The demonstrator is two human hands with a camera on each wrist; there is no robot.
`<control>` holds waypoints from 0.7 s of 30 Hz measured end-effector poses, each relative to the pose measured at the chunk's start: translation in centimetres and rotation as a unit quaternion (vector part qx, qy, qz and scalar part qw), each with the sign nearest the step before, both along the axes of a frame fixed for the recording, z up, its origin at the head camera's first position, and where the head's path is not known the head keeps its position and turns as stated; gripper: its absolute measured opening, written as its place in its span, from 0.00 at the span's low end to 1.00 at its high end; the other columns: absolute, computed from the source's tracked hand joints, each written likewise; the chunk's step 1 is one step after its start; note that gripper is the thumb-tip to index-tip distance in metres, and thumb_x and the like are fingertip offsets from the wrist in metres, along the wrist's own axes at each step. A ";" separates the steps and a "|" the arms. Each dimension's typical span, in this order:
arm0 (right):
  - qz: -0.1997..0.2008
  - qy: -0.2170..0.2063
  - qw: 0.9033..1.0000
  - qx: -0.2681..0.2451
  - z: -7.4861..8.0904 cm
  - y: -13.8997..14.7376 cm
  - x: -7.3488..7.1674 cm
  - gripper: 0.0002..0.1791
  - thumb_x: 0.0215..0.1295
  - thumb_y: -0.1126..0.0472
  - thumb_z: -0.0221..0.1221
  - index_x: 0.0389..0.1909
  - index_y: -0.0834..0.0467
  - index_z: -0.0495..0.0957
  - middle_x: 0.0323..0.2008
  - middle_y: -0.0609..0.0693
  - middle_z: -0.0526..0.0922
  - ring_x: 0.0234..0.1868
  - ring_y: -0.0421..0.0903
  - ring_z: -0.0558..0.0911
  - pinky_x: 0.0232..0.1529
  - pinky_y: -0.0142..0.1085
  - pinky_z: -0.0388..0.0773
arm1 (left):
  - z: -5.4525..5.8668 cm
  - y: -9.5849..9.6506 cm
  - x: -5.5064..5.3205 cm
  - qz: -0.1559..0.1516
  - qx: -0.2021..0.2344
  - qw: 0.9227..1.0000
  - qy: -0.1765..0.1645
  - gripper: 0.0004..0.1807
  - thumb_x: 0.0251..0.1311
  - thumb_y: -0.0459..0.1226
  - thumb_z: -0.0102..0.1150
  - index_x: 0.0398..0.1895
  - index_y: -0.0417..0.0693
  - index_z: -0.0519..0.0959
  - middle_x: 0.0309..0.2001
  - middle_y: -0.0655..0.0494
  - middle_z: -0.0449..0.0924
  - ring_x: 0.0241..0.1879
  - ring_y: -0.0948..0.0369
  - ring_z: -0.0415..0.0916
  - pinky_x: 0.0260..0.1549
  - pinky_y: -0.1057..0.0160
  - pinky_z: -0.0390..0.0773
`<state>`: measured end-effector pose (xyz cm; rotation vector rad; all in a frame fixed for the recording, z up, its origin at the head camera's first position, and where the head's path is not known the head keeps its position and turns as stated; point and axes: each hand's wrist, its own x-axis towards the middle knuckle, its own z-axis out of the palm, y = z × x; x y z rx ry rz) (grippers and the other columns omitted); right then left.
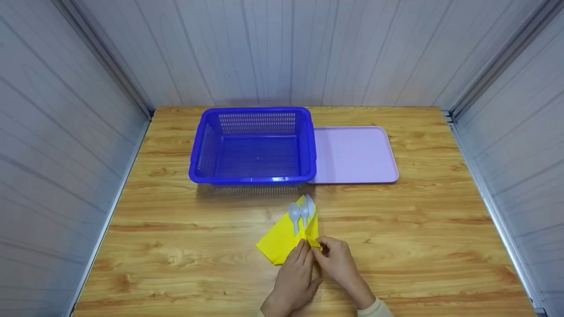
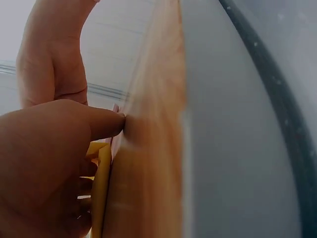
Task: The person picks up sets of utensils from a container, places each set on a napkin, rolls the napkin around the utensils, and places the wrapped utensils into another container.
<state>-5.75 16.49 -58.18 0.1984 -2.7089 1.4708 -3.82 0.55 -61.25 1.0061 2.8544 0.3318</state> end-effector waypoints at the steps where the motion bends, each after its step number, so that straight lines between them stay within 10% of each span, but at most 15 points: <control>1: 0.000 0.006 1.000 0.009 0.0 -0.1 0.0 0.03 0.60 0.69 0.65 0.32 0.59 0.83 0.24 0.41 0.79 0.25 0.35 0.74 0.26 0.30 0.75 | 0.0 -0.1 0.0 -0.001 0.011 1.000 -0.007 0.42 0.67 0.55 0.50 0.73 0.34 0.55 0.73 0.40 0.52 0.74 0.50 0.43 0.70 0.56 0.47; 11: 0.055 -0.008 0.996 0.076 -0.1 -0.7 0.6 0.08 0.63 0.66 0.62 0.42 0.62 0.84 0.37 0.48 0.85 0.39 0.41 0.81 0.40 0.38 0.80 | 0.4 -1.2 -1.2 0.062 0.236 0.965 -0.098 0.53 0.58 0.37 0.60 0.78 0.49 0.35 0.64 0.48 0.70 0.58 0.59 0.70 0.58 0.56 0.71; 16: 0.087 0.025 0.989 0.115 -0.2 -0.8 0.9 0.13 0.63 0.75 0.56 0.45 0.63 0.84 0.40 0.49 0.84 0.43 0.46 0.81 0.45 0.42 0.79 | 0.3 -1.7 -1.5 0.059 0.290 0.945 -0.137 0.41 0.60 0.38 0.60 0.75 0.47 0.53 0.65 0.53 0.68 0.64 0.61 0.65 0.61 0.56 0.68; 21: 0.125 0.037 0.981 0.146 -0.4 -1.2 1.3 0.16 0.64 0.77 0.53 0.48 0.64 0.82 0.46 0.50 0.82 0.50 0.48 0.78 0.53 0.43 0.76 | 0.3 -2.1 -1.9 0.095 0.364 0.909 -0.177 0.34 0.61 0.42 0.62 0.69 0.41 0.64 0.58 0.54 0.69 0.60 0.61 0.66 0.60 0.56 0.68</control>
